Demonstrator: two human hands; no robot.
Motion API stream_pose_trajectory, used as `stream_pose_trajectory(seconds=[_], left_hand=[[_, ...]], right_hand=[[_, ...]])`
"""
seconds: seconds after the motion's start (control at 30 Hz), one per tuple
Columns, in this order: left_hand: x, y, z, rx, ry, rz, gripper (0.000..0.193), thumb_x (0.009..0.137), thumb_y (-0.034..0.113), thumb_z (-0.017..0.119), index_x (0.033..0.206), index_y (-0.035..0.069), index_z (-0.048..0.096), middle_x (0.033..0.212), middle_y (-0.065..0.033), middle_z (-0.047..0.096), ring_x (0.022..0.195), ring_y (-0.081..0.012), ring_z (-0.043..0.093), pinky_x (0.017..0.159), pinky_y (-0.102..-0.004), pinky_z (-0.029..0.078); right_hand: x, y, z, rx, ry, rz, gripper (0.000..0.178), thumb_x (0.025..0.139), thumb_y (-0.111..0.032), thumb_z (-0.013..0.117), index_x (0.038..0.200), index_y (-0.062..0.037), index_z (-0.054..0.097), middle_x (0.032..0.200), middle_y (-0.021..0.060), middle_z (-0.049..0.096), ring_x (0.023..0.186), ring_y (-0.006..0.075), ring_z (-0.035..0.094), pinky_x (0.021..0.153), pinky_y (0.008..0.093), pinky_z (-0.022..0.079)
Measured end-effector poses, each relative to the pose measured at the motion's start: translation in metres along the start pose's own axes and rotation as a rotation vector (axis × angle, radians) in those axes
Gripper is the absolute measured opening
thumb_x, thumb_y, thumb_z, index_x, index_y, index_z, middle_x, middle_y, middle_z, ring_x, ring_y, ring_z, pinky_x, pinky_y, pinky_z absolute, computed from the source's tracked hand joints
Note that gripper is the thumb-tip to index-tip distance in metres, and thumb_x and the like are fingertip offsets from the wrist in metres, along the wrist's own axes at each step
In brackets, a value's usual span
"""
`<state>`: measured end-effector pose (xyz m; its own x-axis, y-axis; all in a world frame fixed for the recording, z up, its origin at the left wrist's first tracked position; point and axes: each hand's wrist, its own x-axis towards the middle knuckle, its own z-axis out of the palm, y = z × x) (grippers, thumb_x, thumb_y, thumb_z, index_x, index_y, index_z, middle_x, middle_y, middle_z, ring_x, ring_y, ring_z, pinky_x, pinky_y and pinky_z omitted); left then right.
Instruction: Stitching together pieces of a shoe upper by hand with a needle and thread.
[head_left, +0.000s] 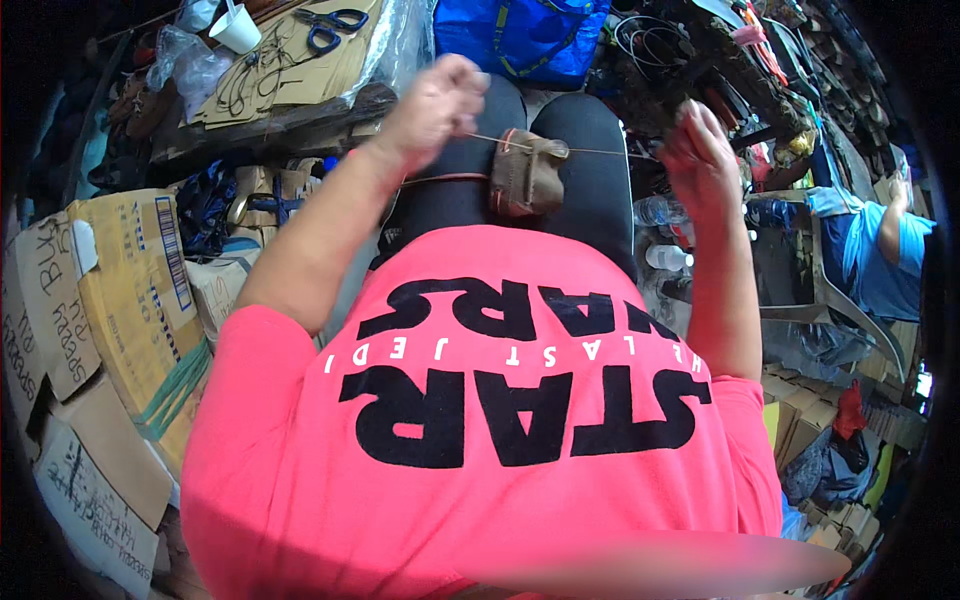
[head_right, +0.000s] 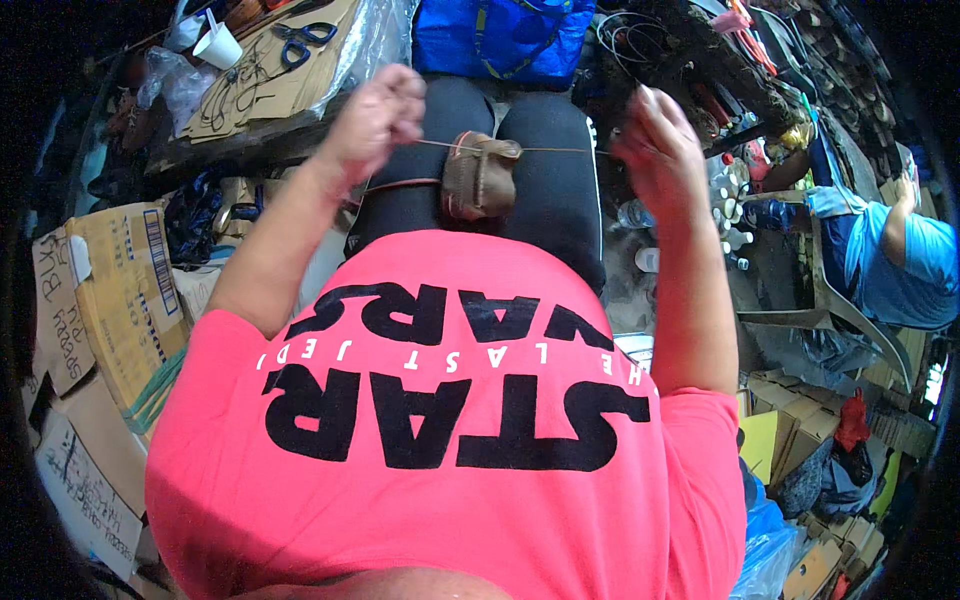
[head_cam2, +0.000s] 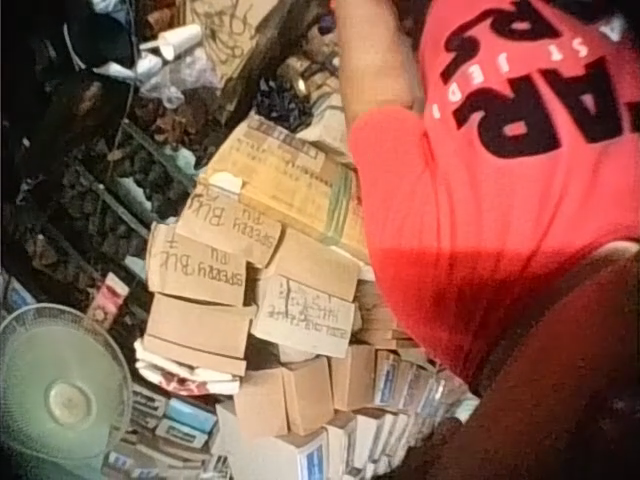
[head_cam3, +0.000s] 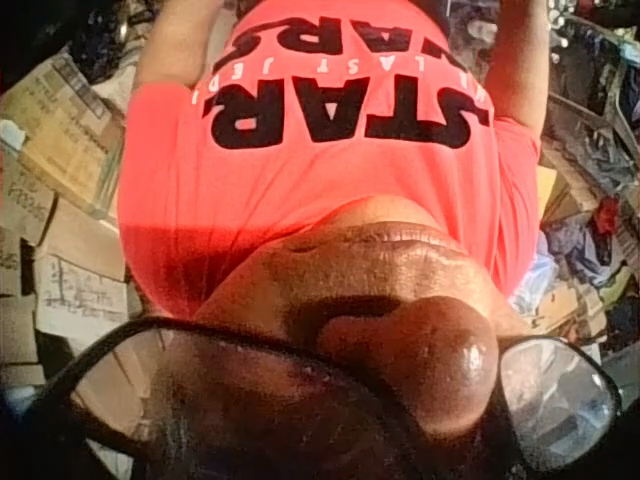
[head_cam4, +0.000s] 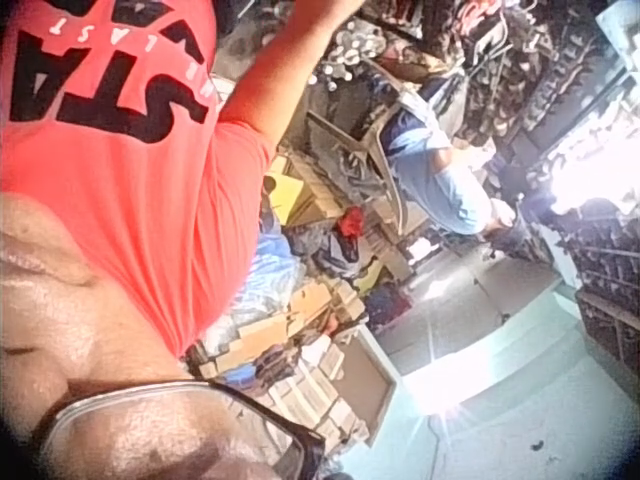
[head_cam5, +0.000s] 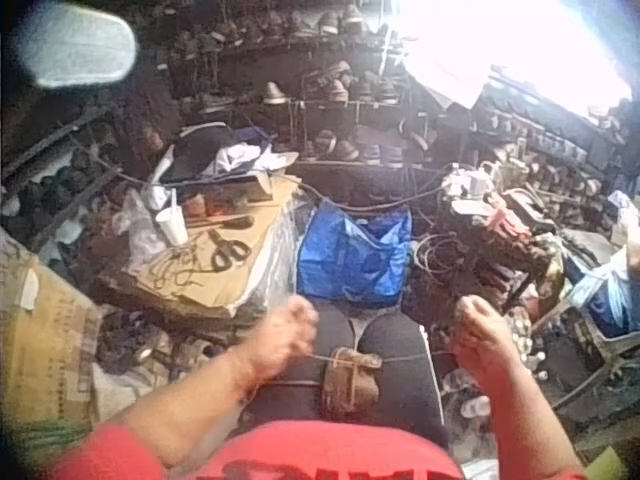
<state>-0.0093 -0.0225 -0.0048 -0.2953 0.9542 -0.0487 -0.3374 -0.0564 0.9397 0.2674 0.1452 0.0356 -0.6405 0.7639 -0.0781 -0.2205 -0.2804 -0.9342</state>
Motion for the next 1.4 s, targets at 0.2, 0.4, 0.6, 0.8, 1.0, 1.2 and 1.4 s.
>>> stream_pose_trajectory(seconds=[0.2,0.4,0.6,0.8,1.0,1.2,1.4], left_hand=[[-0.023,0.001,-0.048,-0.018,0.158,0.078,0.013,0.099,0.017,0.053,0.088,0.013,0.048,0.061,0.0043,0.036,0.052,-0.0059,0.032,0.049,-0.0228,0.029],[-0.052,-0.035,-0.068,-0.182,-0.014,-0.242,0.013,0.099,0.023,0.052,0.090,0.014,0.048,0.064,0.0042,0.038,0.049,-0.0057,0.029,0.049,-0.0216,0.028],[-0.057,-0.066,-0.088,-0.673,-0.011,-0.233,0.018,0.098,0.024,0.054,0.088,0.010,0.051,0.064,0.0021,0.042,0.048,-0.0062,0.031,0.053,-0.0221,0.030],[-0.048,-0.056,-0.089,-0.606,-0.052,-0.318,0.017,0.099,0.022,0.053,0.087,0.010,0.050,0.063,0.0021,0.042,0.048,-0.0060,0.031,0.052,-0.0223,0.030],[-0.042,-0.012,-0.058,-0.268,0.162,-0.196,0.018,0.098,0.024,0.053,0.083,0.014,0.048,0.065,0.0036,0.040,0.050,-0.0065,0.029,0.051,-0.0229,0.030],[0.031,0.023,-0.029,0.850,-0.225,0.069,0.019,0.088,0.020,0.066,0.102,0.007,0.064,0.082,-0.0019,0.057,0.074,-0.0105,0.054,0.071,-0.0253,0.046],[0.083,-0.012,0.028,1.211,-0.763,0.237,0.038,0.081,0.023,0.070,0.118,0.014,0.066,0.112,-0.0119,0.063,0.107,-0.0302,0.059,0.092,-0.0377,0.047]], right_hand=[[-0.017,0.065,-0.079,0.013,0.209,0.111,0.020,0.098,-0.025,0.056,0.082,-0.0140,0.051,0.061,-0.0083,0.034,0.052,0.0053,0.032,0.051,0.0232,0.032],[-0.024,0.086,-0.079,0.150,0.057,0.274,0.017,0.098,-0.023,0.055,0.085,-0.0136,0.051,0.060,-0.0077,0.033,0.051,0.0051,0.030,0.051,0.0222,0.029],[-0.036,0.114,-0.095,0.725,0.116,0.375,0.020,0.098,-0.022,0.056,0.088,-0.0056,0.055,0.059,-0.0051,0.033,0.048,0.0067,0.027,0.050,0.0224,0.028],[-0.037,0.108,-0.093,0.611,0.114,0.390,0.021,0.097,-0.023,0.057,0.087,-0.0054,0.055,0.059,-0.0046,0.035,0.048,0.0064,0.028,0.051,0.0222,0.029],[-0.036,0.105,-0.096,0.513,0.134,0.386,0.019,0.097,-0.025,0.057,0.089,-0.0082,0.056,0.059,-0.0062,0.034,0.050,0.0058,0.030,0.052,0.0219,0.029],[0.002,0.033,-0.022,-0.766,-0.265,0.246,0.035,0.090,-0.023,0.067,0.120,-0.0054,0.062,0.101,0.0010,0.065,0.087,0.0071,0.055,0.074,0.0269,0.045],[0.049,0.033,0.010,-1.351,-0.646,0.171,0.033,0.076,-0.013,0.072,0.108,-0.0070,0.069,0.100,0.0184,0.068,0.094,0.0324,0.066,0.080,0.0372,0.051]])
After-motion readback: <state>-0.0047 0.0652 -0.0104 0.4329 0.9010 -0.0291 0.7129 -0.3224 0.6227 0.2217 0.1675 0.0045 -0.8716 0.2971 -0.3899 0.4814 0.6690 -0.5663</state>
